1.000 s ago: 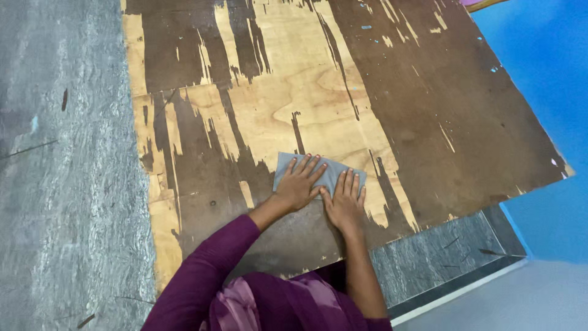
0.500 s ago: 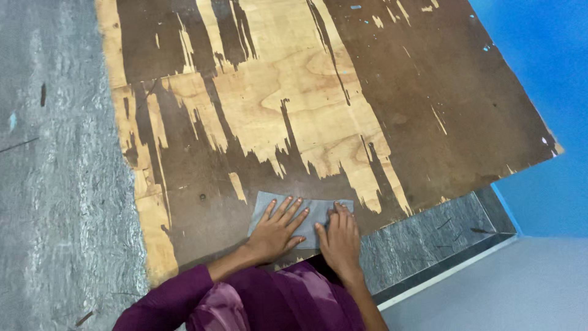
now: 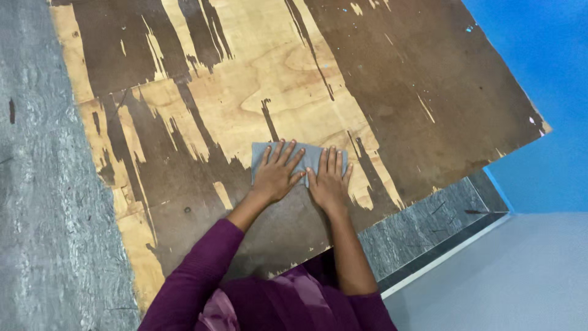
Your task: The person sits on the floor and uses a sanding block to smooth the surface of a large wooden board. They move the sanding block back and forth across the board, covering different areas to even out the surface.
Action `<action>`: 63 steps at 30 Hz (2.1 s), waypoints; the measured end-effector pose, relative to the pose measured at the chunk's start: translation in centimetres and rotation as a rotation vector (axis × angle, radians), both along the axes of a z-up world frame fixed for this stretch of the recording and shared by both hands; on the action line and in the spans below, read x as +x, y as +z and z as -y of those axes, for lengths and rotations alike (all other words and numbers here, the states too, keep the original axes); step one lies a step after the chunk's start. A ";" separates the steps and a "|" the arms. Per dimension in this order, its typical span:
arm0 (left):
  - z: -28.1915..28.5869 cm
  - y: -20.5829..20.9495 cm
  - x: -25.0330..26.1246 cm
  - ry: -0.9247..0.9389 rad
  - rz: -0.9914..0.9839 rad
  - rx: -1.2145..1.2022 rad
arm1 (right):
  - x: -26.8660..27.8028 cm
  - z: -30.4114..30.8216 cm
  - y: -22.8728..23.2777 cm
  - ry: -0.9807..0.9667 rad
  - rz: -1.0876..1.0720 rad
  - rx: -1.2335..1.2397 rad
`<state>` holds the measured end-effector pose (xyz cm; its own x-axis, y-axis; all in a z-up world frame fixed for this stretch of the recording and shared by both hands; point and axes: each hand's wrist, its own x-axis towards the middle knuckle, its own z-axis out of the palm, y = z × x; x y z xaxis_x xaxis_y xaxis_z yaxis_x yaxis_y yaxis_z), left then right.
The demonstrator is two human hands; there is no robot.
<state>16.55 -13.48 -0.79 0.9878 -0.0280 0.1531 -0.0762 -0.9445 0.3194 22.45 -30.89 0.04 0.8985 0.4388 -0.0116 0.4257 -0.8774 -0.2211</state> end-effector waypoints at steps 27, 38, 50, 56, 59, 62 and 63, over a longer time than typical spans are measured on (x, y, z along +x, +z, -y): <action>2.3 1.7 -10.3 -0.087 -0.037 -0.002 | -10.6 4.2 1.4 0.046 -0.138 -0.077; -1.0 0.2 -0.4 0.020 -0.048 -0.018 | -1.4 -0.3 0.4 0.009 -0.104 -0.019; 3.0 2.2 -14.3 0.027 0.001 -0.009 | -11.7 5.1 2.0 0.206 -0.070 -0.070; 1.6 2.8 -20.1 0.092 -0.020 -0.046 | -15.1 3.6 2.4 0.433 -0.054 -0.084; -0.9 2.5 -21.1 0.169 -0.018 -0.003 | -14.1 0.1 2.6 0.536 -0.193 -0.116; -5.0 2.2 -21.0 0.239 -0.008 0.039 | -12.6 -4.9 2.0 0.623 -0.205 -0.060; -6.8 2.1 -20.5 0.259 -0.007 0.055 | -11.8 -7.0 1.6 0.646 -0.203 -0.057</action>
